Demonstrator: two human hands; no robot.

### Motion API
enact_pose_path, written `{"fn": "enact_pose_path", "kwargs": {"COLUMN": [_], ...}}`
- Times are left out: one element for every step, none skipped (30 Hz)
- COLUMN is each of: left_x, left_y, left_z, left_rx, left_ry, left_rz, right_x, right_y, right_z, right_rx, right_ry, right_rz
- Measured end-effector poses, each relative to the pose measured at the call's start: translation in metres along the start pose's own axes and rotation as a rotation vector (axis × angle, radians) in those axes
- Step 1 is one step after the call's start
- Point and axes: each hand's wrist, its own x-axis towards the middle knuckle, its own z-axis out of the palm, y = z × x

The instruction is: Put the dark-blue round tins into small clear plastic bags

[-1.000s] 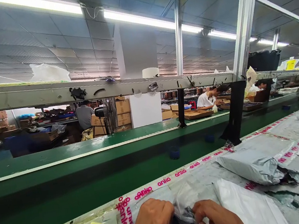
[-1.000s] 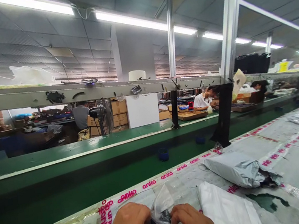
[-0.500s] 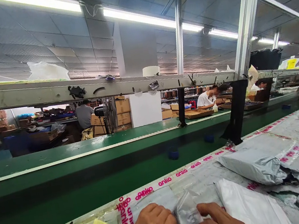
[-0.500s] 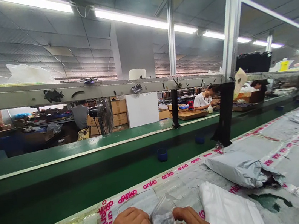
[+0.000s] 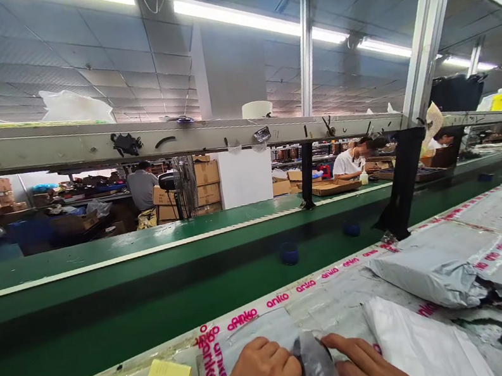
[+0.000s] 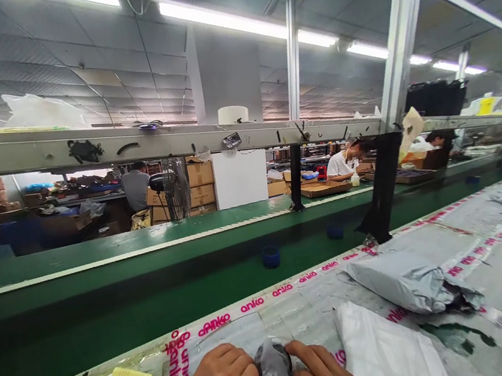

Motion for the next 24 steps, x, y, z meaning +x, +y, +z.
{"fn": "enact_pose_path", "kwargs": {"left_x": [-0.001,-0.001,-0.002,-0.002,-0.002,-0.001,0.0,0.001,0.003,0.005,0.007,0.009,0.012,0.014,0.017,0.02,0.024,0.028,0.033,0.038,0.043,0.049,0.054,0.059], "left_y": [0.0,0.001,0.001,0.002,0.002,0.003,0.004,0.005,0.006,0.006,0.007,0.007,0.006,0.005,0.004,0.002,-0.001,-0.004,-0.008,-0.011,-0.015,-0.019,-0.022,-0.025], "left_z": [0.001,0.003,0.003,0.004,0.004,0.004,0.004,0.004,0.003,0.003,0.002,0.001,0.0,-0.002,-0.004,-0.006,-0.008,-0.011,-0.013,-0.015,-0.018,-0.02,-0.023,-0.025], "left_rx": [0.0,0.003,0.01,0.02,0.034,0.042,0.016,-0.04,-0.116,-0.198,-0.276,-0.341,-0.386,-0.424,-0.476,-0.532,-0.588,-0.64,-0.691,-0.74,-0.791,-0.84,-0.892,-0.943], "left_ry": [-0.017,-0.034,-0.05,-0.069,-0.089,-0.117,-0.16,-0.214,-0.268,-0.315,-0.35,-0.372,-0.375,-0.368,-0.36,-0.348,-0.33,-0.309,-0.288,-0.266,-0.246,-0.228,-0.215,-0.205], "left_rz": [0.001,0.005,0.01,0.018,0.031,0.042,0.031,-0.008,-0.07,-0.146,-0.229,-0.309,-0.38,-0.446,-0.523,-0.607,-0.691,-0.772,-0.84,-0.898,-0.943,-0.977,-1.003,-1.025], "right_x": [-0.001,-0.002,-0.004,-0.007,-0.011,-0.015,-0.018,-0.02,-0.021,-0.019,-0.014,-0.008,-0.001,0.007,0.015,0.023,0.031,0.038,0.045,0.05,0.055,0.06,0.064,0.068], "right_y": [0.001,0.001,0.002,0.003,0.003,0.004,0.004,0.004,0.003,0.002,0.0,-0.001,-0.002,-0.002,-0.001,0.002,0.005,0.009,0.014,0.019,0.024,0.028,0.032,0.035], "right_z": [0.002,0.005,0.01,0.015,0.021,0.027,0.033,0.037,0.04,0.04,0.039,0.035,0.029,0.022,0.013,0.004,-0.005,-0.014,-0.023,-0.032,-0.041,-0.049,-0.056,-0.062], "right_rx": [-0.004,-0.011,-0.023,-0.035,-0.044,-0.046,-0.036,-0.005,0.044,0.1,0.154,0.2,0.234,0.262,0.289,0.327,0.37,0.422,0.487,0.561,0.627,0.671,0.683,0.656], "right_ry": [-0.01,-0.01,0.002,0.021,0.038,0.05,0.051,0.015,-0.053,-0.132,-0.211,-0.28,-0.331,-0.359,-0.37,-0.385,-0.4,-0.412,-0.422,-0.427,-0.426,-0.416,-0.397,-0.374], "right_rz": [0.008,0.01,0.006,-0.003,-0.01,-0.01,-0.007,0.015,0.056,0.108,0.164,0.219,0.27,0.316,0.355,0.394,0.425,0.455,0.496,0.552,0.614,0.673,0.718,0.741]}}
